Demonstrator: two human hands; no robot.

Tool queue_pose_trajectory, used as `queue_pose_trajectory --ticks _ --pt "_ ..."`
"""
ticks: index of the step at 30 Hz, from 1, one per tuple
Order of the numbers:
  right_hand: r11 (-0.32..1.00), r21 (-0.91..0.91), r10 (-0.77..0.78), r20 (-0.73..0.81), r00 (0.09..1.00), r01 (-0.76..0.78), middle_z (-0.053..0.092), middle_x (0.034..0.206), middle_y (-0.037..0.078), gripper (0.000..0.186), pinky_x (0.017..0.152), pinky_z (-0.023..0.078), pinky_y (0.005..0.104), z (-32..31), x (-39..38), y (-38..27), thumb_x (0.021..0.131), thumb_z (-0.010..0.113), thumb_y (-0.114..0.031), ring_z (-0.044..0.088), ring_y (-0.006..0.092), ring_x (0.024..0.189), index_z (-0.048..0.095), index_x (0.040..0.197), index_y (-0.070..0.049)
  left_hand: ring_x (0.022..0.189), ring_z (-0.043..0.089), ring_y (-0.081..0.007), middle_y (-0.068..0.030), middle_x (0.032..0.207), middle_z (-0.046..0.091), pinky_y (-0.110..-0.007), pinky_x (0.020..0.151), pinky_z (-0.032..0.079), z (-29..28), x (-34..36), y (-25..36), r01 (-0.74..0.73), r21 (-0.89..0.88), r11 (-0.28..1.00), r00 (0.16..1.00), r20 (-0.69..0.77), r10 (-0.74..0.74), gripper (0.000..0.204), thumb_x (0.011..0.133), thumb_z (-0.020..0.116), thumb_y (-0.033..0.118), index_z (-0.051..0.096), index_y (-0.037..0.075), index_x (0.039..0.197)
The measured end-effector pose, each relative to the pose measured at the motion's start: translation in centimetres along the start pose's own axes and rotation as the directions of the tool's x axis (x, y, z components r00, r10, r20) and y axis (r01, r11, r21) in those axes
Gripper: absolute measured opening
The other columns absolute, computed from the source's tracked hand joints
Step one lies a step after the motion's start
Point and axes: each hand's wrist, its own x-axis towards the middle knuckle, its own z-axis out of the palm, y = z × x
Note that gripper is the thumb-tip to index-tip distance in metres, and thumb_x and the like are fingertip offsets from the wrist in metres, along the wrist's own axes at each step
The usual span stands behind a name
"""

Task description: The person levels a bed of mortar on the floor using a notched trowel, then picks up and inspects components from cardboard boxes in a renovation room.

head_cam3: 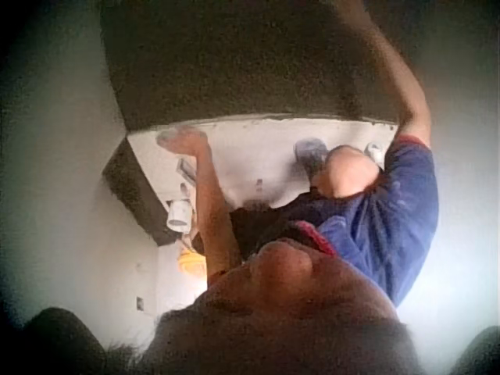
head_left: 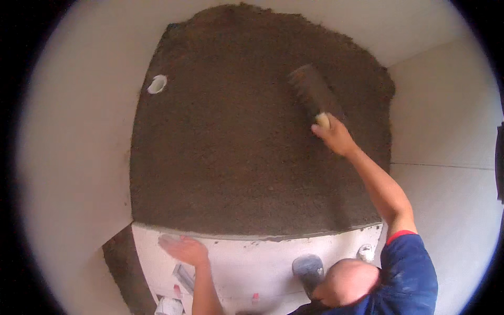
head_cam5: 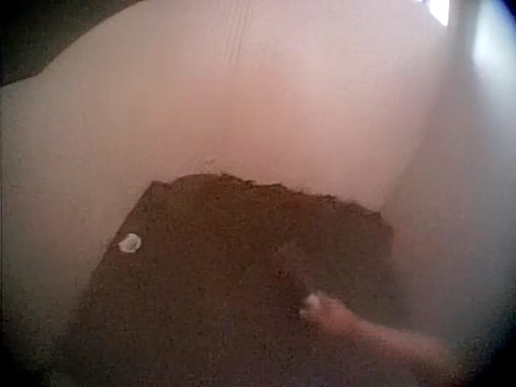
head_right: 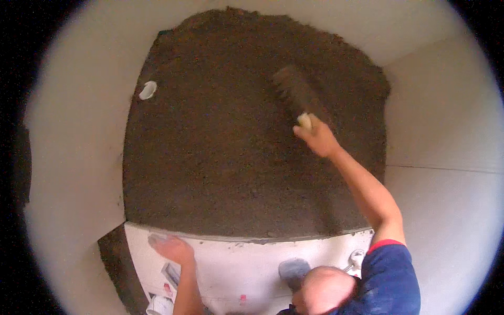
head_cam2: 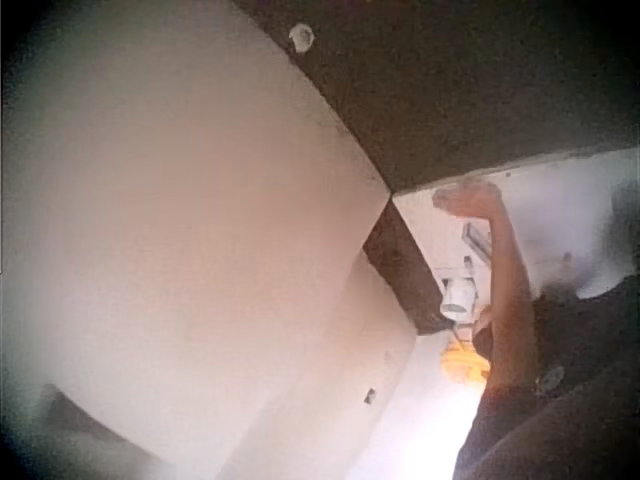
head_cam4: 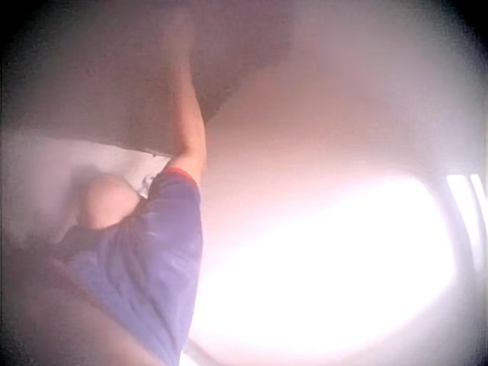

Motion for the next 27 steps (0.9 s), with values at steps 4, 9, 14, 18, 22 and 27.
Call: queue_pose_trajectory --ticks 4,9,14,18,22,27 --pt "0.957 0.032 -0.267 0.479 0.836 0.287 0.069 0.106 0.018 0.046 0.087 0.053 0.0474 8.2 -7.0 -5.9 0.091 0.065 -0.043 0.067 0.0356 0.100 0.059 0.120 -0.007 0.145 0.023 -0.0451 -0.0318 0.155 0.025 -0.052 0.119 0.019 -0.7 0.1 0.5 -0.026 0.000 1.000 0.999 0.044 0.026 0.060 0.103 0.037 0.027 0.026 -0.013 0.147" --pt "0.922 0.020 -0.286 0.709 0.645 0.386 0.069 0.102 0.023 0.046 0.084 0.051 0.0523 15.0 -6.7 -9.9 0.091 0.064 -0.047 0.066 0.0430 0.098 0.060 0.115 -0.008 0.145 0.024 -0.0452 -0.0318 0.154 0.026 -0.053 0.119 0.019 -0.6 0.4 0.9 0.006 0.006 1.000 0.996 0.087 -0.007 0.059 0.101 0.040 0.022 0.028 -0.013 0.146" --pt "0.986 -0.003 -0.155 0.304 0.940 0.164 0.069 0.101 0.022 0.046 0.083 0.053 0.0485 9.7 -0.1 -8.6 0.091 0.063 -0.043 0.067 0.0400 0.096 0.059 0.113 -0.004 0.146 0.020 -0.0454 -0.0321 0.155 0.024 -0.054 0.120 0.016 -1.5 0.5 1.3 0.050 -0.023 0.999 0.993 0.106 -0.047 0.063 0.099 0.040 0.024 0.024 -0.014 0.147" --pt "0.949 0.174 -0.304 0.268 0.914 0.264 0.065 0.108 0.026 0.050 0.088 0.049 0.0489 10.5 0.4 -12.1 0.092 0.062 -0.042 0.063 0.0419 0.104 0.055 0.118 0.000 0.147 0.019 -0.0453 -0.0322 0.156 0.022 -0.055 0.120 0.015 -1.5 0.5 1.3 0.030 -0.005 1.000 0.995 0.092 -0.030 0.064 0.098 0.041 0.023 0.023 -0.014 0.147" --pt "0.904 0.202 -0.421 0.252 0.872 0.378 0.063 0.110 0.022 0.054 0.081 0.049 0.0441 18.1 3.4 -17.0 0.092 0.061 -0.043 0.062 0.0362 0.092 0.054 0.122 0.001 0.147 0.018 -0.0430 -0.0326 0.156 0.020 -0.050 0.121 0.016 -1.6 0.7 1.8 0.059 0.033 0.998 0.986 0.151 -0.064 0.062 0.099 0.043 0.019 0.024 -0.014 0.147" --pt "0.939 0.336 -0.127 0.148 0.981 0.071 0.063 0.118 0.028 0.055 0.095 0.048 0.0479 16.5 10.0 -18.5 0.090 0.062 -0.040 0.059 0.0443 0.112 0.056 0.123 0.003 0.148 0.019 -0.0418 -0.0319 0.158 0.019 -0.048 0.121 0.017 -0.9 0.4 0.6 0.094 0.114 0.989 0.980 0.166 -0.113 0.063 0.101 0.042 0.021 0.022 -0.014 0.149"
